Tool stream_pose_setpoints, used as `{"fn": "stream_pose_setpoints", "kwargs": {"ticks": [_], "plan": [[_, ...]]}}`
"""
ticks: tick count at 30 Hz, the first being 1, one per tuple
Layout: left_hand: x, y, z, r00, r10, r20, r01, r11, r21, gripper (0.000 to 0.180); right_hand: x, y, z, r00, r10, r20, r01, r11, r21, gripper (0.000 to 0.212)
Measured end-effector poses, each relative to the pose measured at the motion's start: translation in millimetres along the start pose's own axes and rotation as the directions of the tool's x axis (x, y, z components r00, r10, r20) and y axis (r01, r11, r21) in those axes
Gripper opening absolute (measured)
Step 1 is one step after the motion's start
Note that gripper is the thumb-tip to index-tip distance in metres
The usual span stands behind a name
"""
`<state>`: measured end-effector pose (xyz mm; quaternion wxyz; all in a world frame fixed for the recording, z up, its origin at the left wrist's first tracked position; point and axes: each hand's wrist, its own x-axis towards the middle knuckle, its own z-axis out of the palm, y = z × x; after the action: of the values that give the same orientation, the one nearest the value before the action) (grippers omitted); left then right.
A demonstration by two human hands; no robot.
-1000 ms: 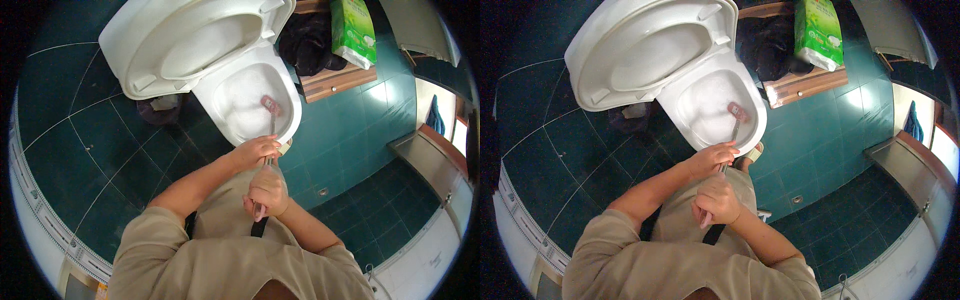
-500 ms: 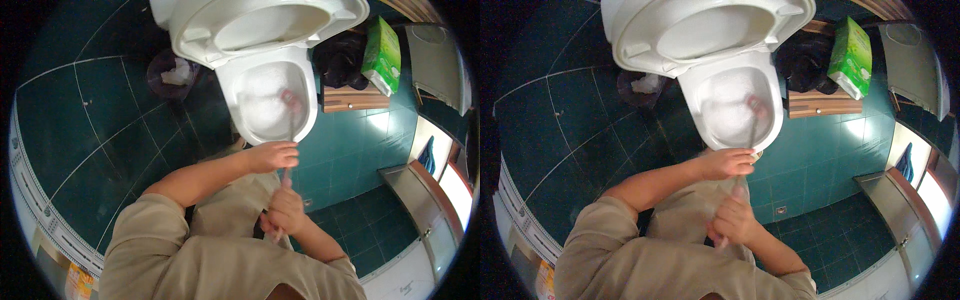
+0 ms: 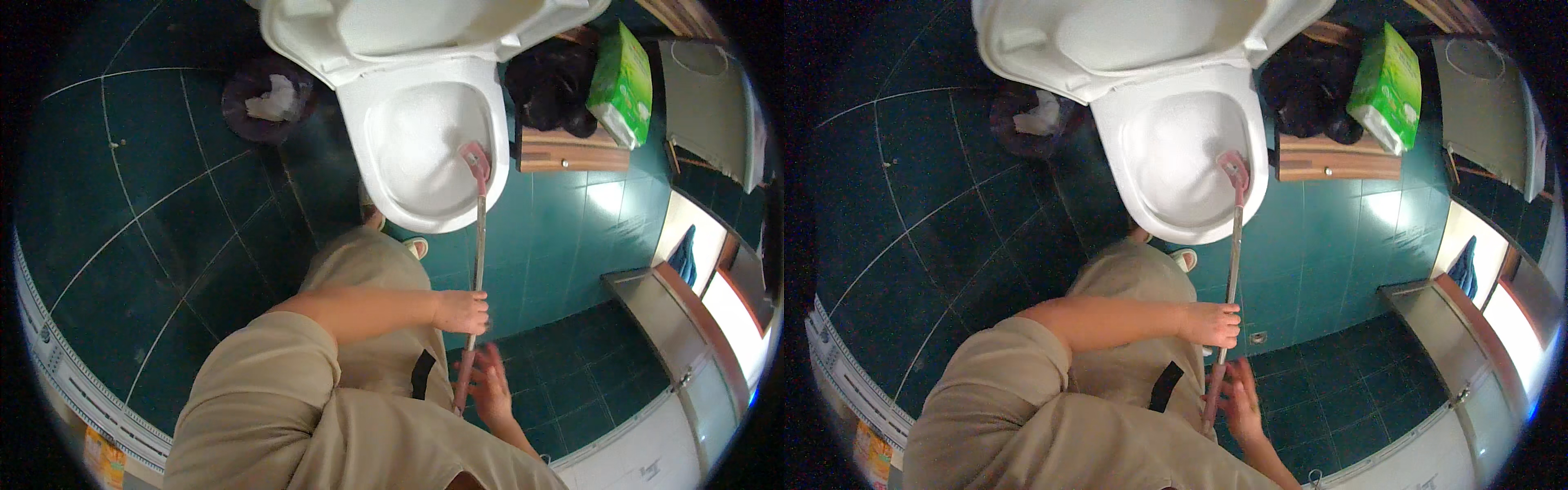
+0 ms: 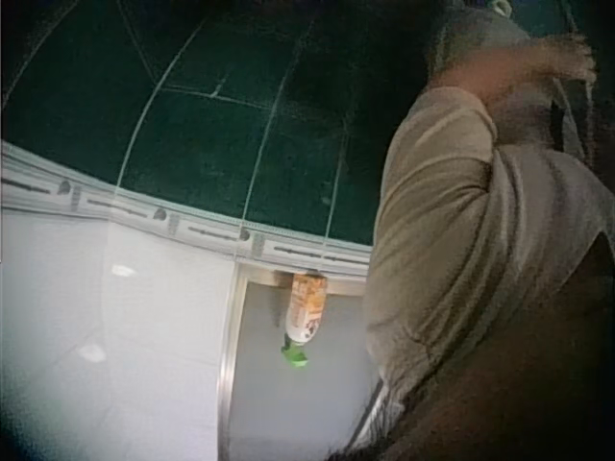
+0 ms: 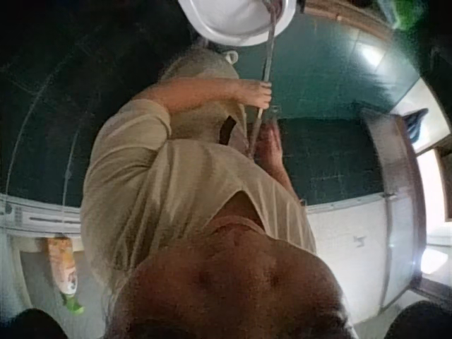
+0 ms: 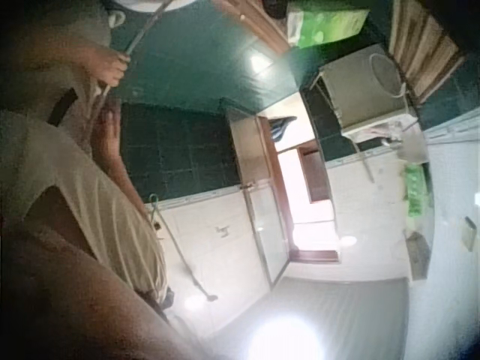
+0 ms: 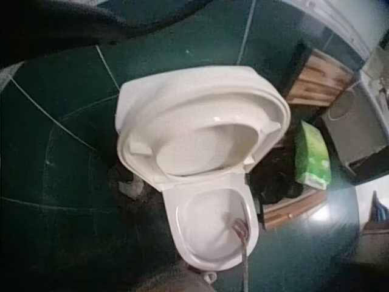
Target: The person scrubs the inside of a toilet bowl using a long-handled toilet brush. They move the brush in circular and back-and-forth motions to clean the bowl's interior surfaces. The person then flushes the toilet to rinse the bowl.
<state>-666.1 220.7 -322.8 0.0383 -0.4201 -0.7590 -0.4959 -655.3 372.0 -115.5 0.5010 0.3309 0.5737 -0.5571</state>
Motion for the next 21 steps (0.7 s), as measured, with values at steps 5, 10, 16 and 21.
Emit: {"fn": "stream_pose_setpoints", "kwargs": {"ticks": [5, 10, 16, 21], "plan": [[-5.5, 7.5, 26.2, 0.995, -0.03, 0.099, 0.048, 0.982, -0.184, 0.011, 45.6, 73.8, -27.9, 0.958, 0.284, 0.031, -0.284, 0.934, 0.215, 0.048], [-35.0, 5.7, 62.3, 0.597, -0.724, -0.346, 0.662, 0.688, -0.297, 0.048, 64.8, 132.3, -27.8, 0.997, 0.056, -0.05, -0.053, 0.997, 0.063, 0.046], [-5.6, -88.1, 21.2, 0.007, -0.929, 0.371, 0.351, -0.345, -0.87, 0.024, 204.3, 81.8, -22.9, 0.984, -0.176, -0.002, 0.174, 0.976, -0.128, 0.038], [0.1, -108.1, 38.5, -0.012, -0.956, 0.294, 0.291, -0.285, -0.913, 0.02, 225.3, 53.9, -56.0, 0.965, -0.256, 0.064, 0.263, 0.919, -0.295, 0.03]]}}
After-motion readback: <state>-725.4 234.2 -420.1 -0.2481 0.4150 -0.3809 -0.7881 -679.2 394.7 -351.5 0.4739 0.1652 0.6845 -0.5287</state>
